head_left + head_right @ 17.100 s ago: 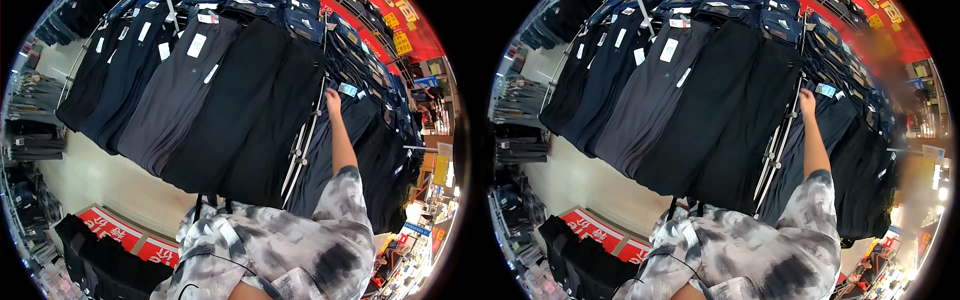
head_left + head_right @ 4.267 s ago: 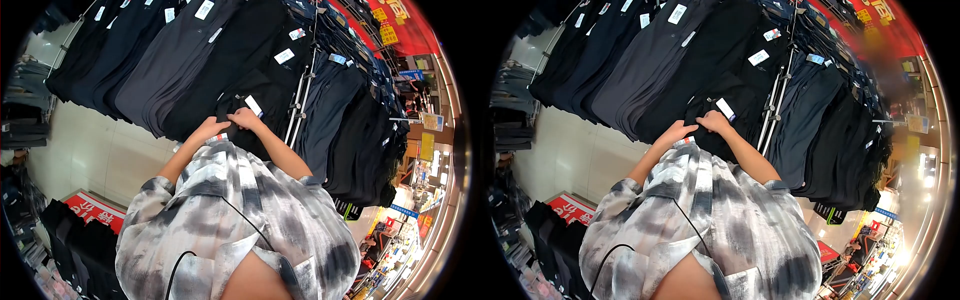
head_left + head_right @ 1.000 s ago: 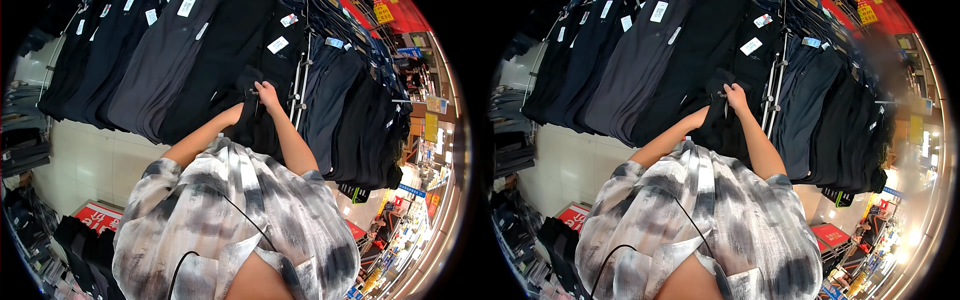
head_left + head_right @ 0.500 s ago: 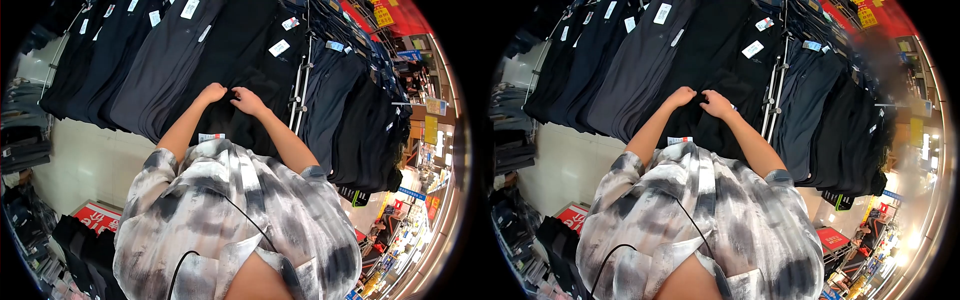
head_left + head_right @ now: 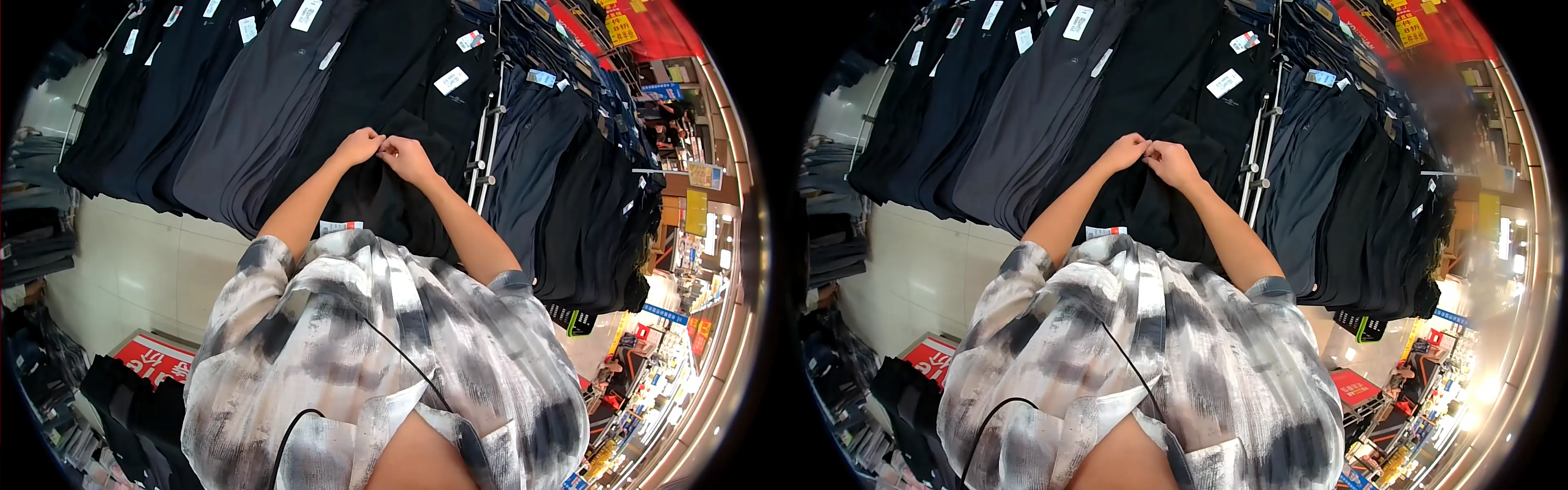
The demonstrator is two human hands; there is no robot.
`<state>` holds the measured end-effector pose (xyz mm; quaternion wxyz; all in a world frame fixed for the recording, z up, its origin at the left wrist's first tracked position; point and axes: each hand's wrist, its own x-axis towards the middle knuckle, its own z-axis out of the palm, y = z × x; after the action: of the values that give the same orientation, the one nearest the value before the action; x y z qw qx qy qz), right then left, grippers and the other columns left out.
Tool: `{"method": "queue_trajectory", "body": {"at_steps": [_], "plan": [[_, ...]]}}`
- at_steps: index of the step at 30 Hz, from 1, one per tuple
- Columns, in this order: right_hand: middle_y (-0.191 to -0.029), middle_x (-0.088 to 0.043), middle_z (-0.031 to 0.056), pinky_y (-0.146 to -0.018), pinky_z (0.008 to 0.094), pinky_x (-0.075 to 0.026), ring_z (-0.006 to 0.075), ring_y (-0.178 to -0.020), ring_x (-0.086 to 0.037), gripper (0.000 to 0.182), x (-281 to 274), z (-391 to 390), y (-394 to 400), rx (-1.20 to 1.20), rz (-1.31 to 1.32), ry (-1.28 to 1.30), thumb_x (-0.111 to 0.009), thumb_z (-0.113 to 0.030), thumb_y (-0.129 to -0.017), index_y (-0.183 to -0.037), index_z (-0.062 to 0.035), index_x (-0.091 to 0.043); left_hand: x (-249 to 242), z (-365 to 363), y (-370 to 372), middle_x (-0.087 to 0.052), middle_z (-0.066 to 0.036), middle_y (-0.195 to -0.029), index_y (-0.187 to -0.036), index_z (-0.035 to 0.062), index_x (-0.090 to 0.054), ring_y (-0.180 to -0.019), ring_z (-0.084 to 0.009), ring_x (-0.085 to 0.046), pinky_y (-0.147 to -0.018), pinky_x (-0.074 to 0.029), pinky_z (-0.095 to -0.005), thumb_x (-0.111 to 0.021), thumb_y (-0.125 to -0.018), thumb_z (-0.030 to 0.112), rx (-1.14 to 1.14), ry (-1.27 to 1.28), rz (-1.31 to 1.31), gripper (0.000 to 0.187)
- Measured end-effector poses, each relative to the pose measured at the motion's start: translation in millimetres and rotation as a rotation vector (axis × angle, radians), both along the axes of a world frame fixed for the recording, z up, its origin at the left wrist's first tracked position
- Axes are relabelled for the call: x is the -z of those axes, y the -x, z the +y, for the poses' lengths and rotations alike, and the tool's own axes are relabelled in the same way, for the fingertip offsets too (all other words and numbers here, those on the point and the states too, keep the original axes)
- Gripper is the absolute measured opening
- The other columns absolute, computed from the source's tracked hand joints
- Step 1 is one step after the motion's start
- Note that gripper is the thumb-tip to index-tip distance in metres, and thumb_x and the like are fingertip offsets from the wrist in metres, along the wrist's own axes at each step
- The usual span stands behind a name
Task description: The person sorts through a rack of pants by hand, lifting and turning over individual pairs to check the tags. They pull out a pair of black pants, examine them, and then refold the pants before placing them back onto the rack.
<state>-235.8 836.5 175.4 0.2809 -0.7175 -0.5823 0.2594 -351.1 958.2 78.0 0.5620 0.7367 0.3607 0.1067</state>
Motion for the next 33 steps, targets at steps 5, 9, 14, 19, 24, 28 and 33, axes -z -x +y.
{"method": "queue_trajectory", "body": {"at_steps": [5,9,14,19,24,28,33], "plan": [[-0.083,-0.071,0.0131,-0.07,0.0336,-0.054,0.0255,-0.075,-0.069,0.015,-7,0,-1,0.002,-0.008,-0.083,-0.075,-0.01,-0.083,-0.094,-0.0013,-0.069,-33,9,8,-0.07,-0.006,-0.098,-0.113,0.0107,-0.065,-0.082,-0.0191,-0.065,-0.069,-0.049,-0.0325,-0.052,-0.098,0.04,0.153,0.802,0.223,0.036],[-0.084,-0.072,0.0125,-0.071,0.0338,-0.055,0.0269,-0.076,-0.07,0.016,-7,-1,0,-0.015,-0.063,-0.078,-0.075,-0.01,-0.083,-0.095,-0.0022,-0.069,-15,3,10,-0.064,-0.001,-0.092,-0.106,0.0134,-0.065,-0.07,-0.0136,-0.055,-0.058,-0.041,-0.0244,-0.053,-0.099,0.035,0.2,0.959,-0.028,0.026],[-0.088,-0.072,0.0152,-0.072,0.039,-0.055,0.0318,-0.079,-0.07,0.016,-1,-2,4,-0.033,-0.271,0.057,-0.067,-0.019,-0.089,-0.095,-0.0036,-0.07,-25,2,10,-0.063,0.0,-0.083,-0.107,0.013,-0.066,-0.061,-0.0117,-0.052,-0.05,-0.036,-0.0278,-0.052,-0.101,0.035,0.17,0.811,0.054,0.027],[-0.087,-0.071,0.0155,-0.072,0.0445,-0.052,0.0344,-0.08,-0.068,0.022,1,-5,15,-0.16,-0.496,0.05,-0.061,-0.025,-0.092,-0.089,-0.0047,-0.068,-5,9,7,-0.06,-0.002,-0.074,-0.096,0.0091,-0.068,-0.057,-0.0138,-0.05,-0.048,-0.037,-0.0317,-0.053,-0.1,0.042,0.165,0.556,0.034,0.036],[-0.083,-0.071,0.0113,-0.074,0.0449,-0.049,0.0307,-0.082,-0.069,0.022,-12,-11,27,-0.382,-0.503,0.087,-0.062,-0.027,-0.09,-0.082,-0.0079,-0.069,10,9,9,-0.068,-0.017,-0.086,-0.096,-0.0026,-0.069,-0.075,-0.0263,-0.064,-0.065,-0.047,-0.0401,-0.056,-0.098,0.04,0.055,0.237,0.007,0.045],[-0.08,-0.07,0.011,-0.075,0.0443,-0.05,0.0306,-0.08,-0.069,0.021,-35,-20,39,-0.521,-0.527,0.13,-0.062,-0.027,-0.088,-0.081,-0.0087,-0.069,30,8,5,-0.069,-0.027,-0.108,-0.105,-0.0053,-0.069,-0.1,-0.0397,-0.066,-0.087,-0.05,-0.0443,-0.054,-0.098,0.04,-0.007,0.073,0.089,0.049],[-0.076,-0.069,0.0154,-0.072,0.0465,-0.054,0.0363,-0.074,-0.068,0.024,-45,-43,64,-0.63,-0.407,0.151,-0.061,-0.026,-0.085,-0.077,-0.005,-0.069,29,7,10,-0.067,-0.027,-0.114,-0.107,-0.0035,-0.07,-0.109,-0.0418,-0.063,-0.094,-0.049,-0.0455,-0.053,-0.097,0.042,-0.053,0.061,0.139,0.049]]}}
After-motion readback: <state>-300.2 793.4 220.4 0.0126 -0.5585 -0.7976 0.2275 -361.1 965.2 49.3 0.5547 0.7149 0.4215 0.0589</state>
